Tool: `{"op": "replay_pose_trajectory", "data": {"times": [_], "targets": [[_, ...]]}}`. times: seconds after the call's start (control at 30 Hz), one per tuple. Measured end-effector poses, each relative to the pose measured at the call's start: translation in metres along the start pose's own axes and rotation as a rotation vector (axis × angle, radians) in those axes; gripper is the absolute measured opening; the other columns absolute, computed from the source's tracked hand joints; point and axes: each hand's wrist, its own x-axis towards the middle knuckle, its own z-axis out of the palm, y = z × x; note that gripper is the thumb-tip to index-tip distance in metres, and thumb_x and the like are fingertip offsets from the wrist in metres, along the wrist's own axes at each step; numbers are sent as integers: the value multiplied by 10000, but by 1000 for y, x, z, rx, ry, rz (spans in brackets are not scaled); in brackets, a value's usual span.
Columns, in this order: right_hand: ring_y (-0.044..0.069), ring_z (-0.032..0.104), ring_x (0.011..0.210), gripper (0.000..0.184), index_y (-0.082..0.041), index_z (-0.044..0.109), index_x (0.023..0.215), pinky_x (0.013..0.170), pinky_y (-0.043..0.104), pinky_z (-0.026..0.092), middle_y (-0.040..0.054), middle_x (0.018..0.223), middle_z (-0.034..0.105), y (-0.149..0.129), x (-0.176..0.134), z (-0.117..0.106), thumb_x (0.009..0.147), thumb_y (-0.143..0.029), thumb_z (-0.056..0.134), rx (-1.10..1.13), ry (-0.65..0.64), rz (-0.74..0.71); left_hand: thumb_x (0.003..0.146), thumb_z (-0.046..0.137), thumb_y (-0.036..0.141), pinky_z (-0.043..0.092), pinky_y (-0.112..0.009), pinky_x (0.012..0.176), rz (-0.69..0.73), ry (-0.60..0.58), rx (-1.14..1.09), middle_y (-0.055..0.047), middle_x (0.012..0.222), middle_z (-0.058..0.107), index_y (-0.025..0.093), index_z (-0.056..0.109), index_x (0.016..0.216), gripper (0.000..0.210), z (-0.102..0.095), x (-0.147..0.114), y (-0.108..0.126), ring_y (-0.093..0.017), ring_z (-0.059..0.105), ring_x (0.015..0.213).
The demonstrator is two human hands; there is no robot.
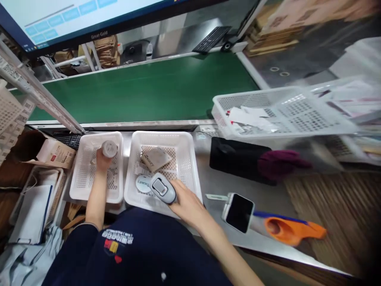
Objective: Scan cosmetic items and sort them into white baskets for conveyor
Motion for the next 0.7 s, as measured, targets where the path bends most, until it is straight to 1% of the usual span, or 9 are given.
{"op": "replay_pose_trajectory", "data": {"times": [0.07,0.13,0.2,0.3,0.43,0.5,0.6,0.67,0.7], "targets": [[311,729,1109,410,-233,685,1275,862,368,537,103,1228,703,-7,4,-4,869,-175,675,-14,14,-22,984,604,539,556,-560,1131,-126,-143,-176,-131,1189,804,190,703,1221,433,12,-28,-20,-396,690,1313],[319,718,1151,469,-217,674,1336,879,368,531,120,1285,699,-11,7,-6,872,-148,684,-25,40,-43,935,606,538,556,-563,1134,-220,-217,-206,-135,1192,810,180,727,1181,450,24,-53,-43,-397,701,1302],[316,714,1153,480,-209,660,1368,875,363,523,131,1319,695,-12,7,-6,893,-143,685,-35,72,-56,861,661,499,561,-550,1157,-265,-262,-180,-126,1172,822,183,750,1126,422,35,-71,-67,-387,705,1327],[307,719,1133,466,-214,648,1365,857,353,515,127,1309,697,-5,3,-3,907,-150,700,-19,89,-71,761,729,436,563,-510,1200,-278,-320,-99,-100,1113,838,194,770,1047,377,50,-85,-95,-365,703,1368],[306,740,1113,465,-230,655,1322,843,350,518,107,1247,710,12,-10,-1,875,-106,693,21,70,-83,796,695,481,542,-499,1234,-256,-386,69,-99,1151,836,208,778,1079,402,61,-92,-121,-363,696,1375],[310,753,1093,469,-239,660,1310,831,354,525,105,1238,722,21,-21,-1,861,-107,688,38,87,-71,846,669,544,516,-525,1258,-187,-439,233,-111,1268,817,205,773,1184,490,62,-100,-132,-379,684,1393],[319,773,1099,474,-254,666,1317,842,370,559,109,1272,747,36,-42,-3,854,-154,669,99,127,-57,833,793,594,435,-571,1332,70,-679,628,-125,1514,722,225,735,1399,679,56,-112,-137,-409,611,1496],[333,783,1126,476,-260,679,1326,872,391,589,114,1303,765,49,-56,-4,853,-214,660,145,151,-25,788,912,547,363,-586,1384,320,-800,941,-137,1650,627,250,700,1504,804,48,-109,-125,-416,522,1590],[342,787,1130,462,-259,692,1312,883,403,601,116,1298,775,56,-62,-5,851,-253,662,159,161,2,798,932,501,351,-567,1397,429,-766,1111,-136,1675,607,258,697,1514,792,42,-102,-113,-397,503,1611]]}}
